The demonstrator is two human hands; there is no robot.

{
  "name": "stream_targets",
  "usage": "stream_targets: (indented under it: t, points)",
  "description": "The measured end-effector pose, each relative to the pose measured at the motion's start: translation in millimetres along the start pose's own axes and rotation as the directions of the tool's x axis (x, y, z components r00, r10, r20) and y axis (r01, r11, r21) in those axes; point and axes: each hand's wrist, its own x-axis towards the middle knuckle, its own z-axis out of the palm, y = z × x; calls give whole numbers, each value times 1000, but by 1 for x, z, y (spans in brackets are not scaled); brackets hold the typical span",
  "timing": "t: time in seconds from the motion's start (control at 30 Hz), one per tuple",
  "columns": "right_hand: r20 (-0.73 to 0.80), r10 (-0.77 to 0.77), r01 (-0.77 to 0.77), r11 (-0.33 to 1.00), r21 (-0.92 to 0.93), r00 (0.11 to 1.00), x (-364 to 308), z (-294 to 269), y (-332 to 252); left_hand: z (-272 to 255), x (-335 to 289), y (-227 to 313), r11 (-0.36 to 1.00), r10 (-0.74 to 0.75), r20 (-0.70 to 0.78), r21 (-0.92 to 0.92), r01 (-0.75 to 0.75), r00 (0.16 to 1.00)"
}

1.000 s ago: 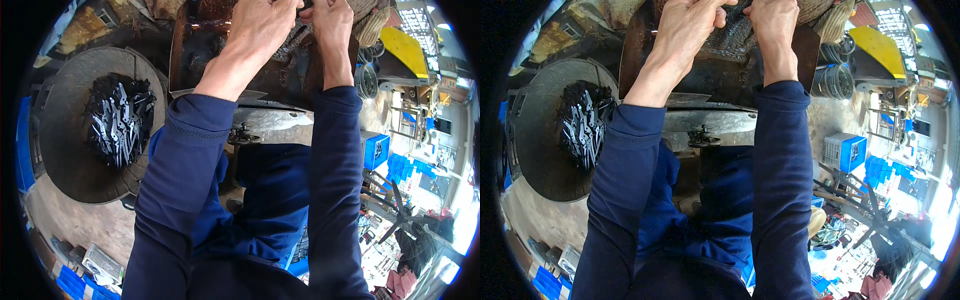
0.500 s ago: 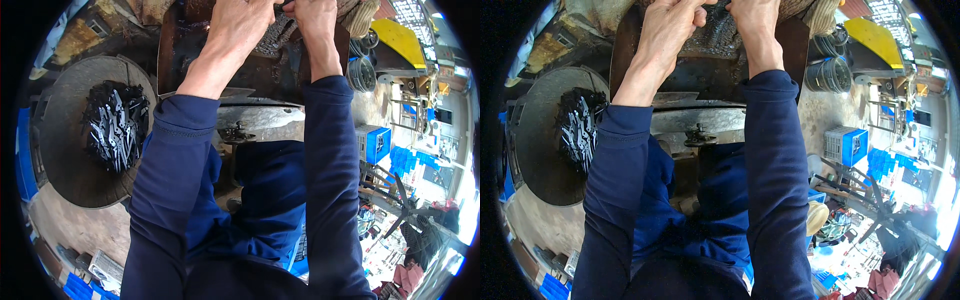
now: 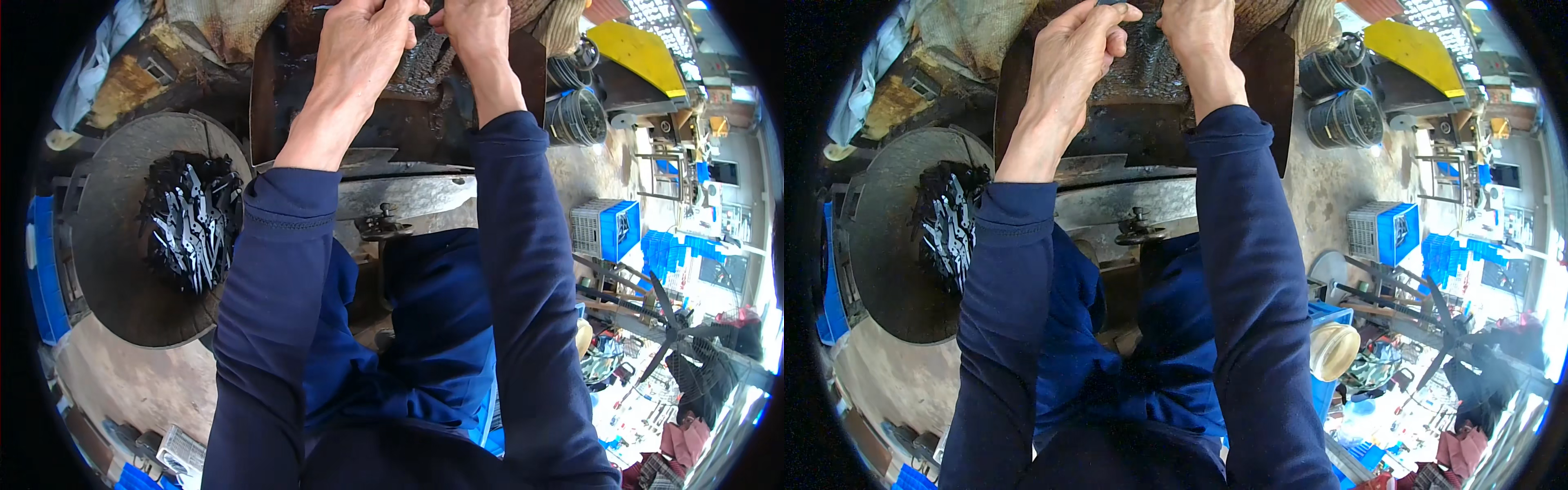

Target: Heating, sorting, and quenching small metal components at a workbench.

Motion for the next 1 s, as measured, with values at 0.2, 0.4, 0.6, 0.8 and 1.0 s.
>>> stream_targets:
  t: [0.2, 0.4, 0.6, 0.8, 1.0]
  points:
    - [14, 48, -48, 998, 36, 999, -2, -1, -4, -5, -3, -4, 992, 85, 37, -102, -81, 996]
    - [12, 41, -42, 998, 45, 999, -18, -12, -7, -12, -8, 3, 983, 141, 21, -122, -138, 990]
    - [168, 54, -73, 991, 110, 984, -65, -45, -15, -21, -15, 9, 993, 112, -4, -37, -112, 994]
    - [424, -106, 131, 991, -31, 899, -133, -89, -26, -25, -21, 10, 990, 99, 31, 100, -102, 995]
    - [675, -200, 406, 899, -162, 711, -201, -108, -26, -25, -22, 3, 951, 113, 82, 279, -132, 990]
